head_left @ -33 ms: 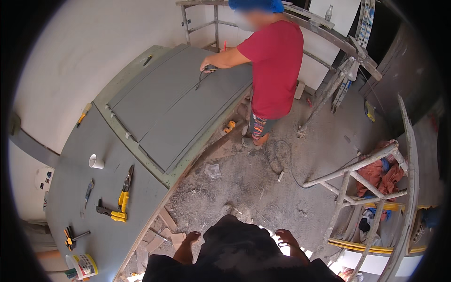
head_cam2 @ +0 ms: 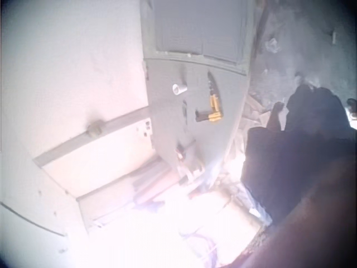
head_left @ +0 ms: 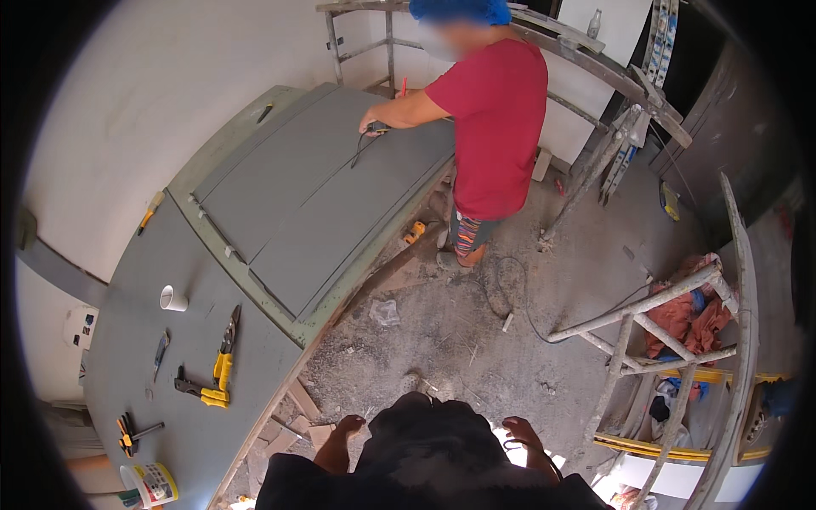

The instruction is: The person aligns and secures large gray ceiling panels using metal clips and a utility knife. They measure and mark the panels with a tape measure and pencil, then use a caulking gun to apply sealant along the panel seams. A coworker assists with measurements and positioning.

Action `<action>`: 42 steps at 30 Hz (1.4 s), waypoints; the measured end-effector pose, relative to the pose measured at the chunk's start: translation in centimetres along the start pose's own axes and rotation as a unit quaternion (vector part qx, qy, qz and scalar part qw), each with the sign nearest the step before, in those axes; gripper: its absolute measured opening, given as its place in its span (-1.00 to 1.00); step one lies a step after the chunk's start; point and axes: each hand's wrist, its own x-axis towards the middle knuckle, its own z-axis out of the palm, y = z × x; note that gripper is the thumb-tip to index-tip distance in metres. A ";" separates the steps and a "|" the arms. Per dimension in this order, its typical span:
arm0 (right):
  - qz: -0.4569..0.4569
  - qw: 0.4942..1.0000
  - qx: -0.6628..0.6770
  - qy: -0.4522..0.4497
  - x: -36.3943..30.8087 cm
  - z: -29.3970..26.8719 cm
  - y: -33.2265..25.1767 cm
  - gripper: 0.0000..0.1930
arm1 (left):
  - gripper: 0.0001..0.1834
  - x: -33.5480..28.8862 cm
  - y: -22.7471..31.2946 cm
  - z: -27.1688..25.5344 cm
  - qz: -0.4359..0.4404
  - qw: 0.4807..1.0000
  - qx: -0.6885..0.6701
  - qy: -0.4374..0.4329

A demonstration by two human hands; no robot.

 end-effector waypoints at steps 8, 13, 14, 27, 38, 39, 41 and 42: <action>0.016 0.966 0.203 0.163 1.7 -13.8 -4.5 -0.52 | -0.58 15.1 32.2 -8.4 0.187 0.982 0.013 -0.008; -0.001 0.952 0.232 0.198 8.7 -26.4 -11.3 -0.55 | -0.62 21.3 49.6 -3.6 0.197 0.978 -0.066 0.002; -0.007 0.953 0.223 0.205 10.0 -29.0 -13.3 -0.57 | -0.62 21.4 51.5 -1.8 0.187 0.980 -0.071 -0.005; -0.353 0.917 0.102 0.156 26.3 -57.1 -49.9 -0.59 | -0.48 25.4 70.9 4.9 0.170 0.984 -0.003 -0.061; -0.426 0.903 0.043 0.036 36.3 -64.5 -78.1 -0.55 | -0.44 33.9 89.5 -0.5 0.214 0.952 -0.051 -0.212; -0.423 0.904 0.039 0.037 38.8 -65.6 -79.9 -0.56 | -0.46 34.8 89.7 -0.6 0.151 0.960 -0.090 -0.217; -0.397 0.917 0.025 0.023 44.1 -68.0 -83.8 -0.59 | -0.48 37.4 88.7 -0.1 0.155 0.972 -0.105 -0.141; -0.400 0.916 0.009 0.014 46.9 -69.0 -86.3 -0.58 | -0.48 39.1 87.9 0.6 0.135 0.980 -0.113 -0.097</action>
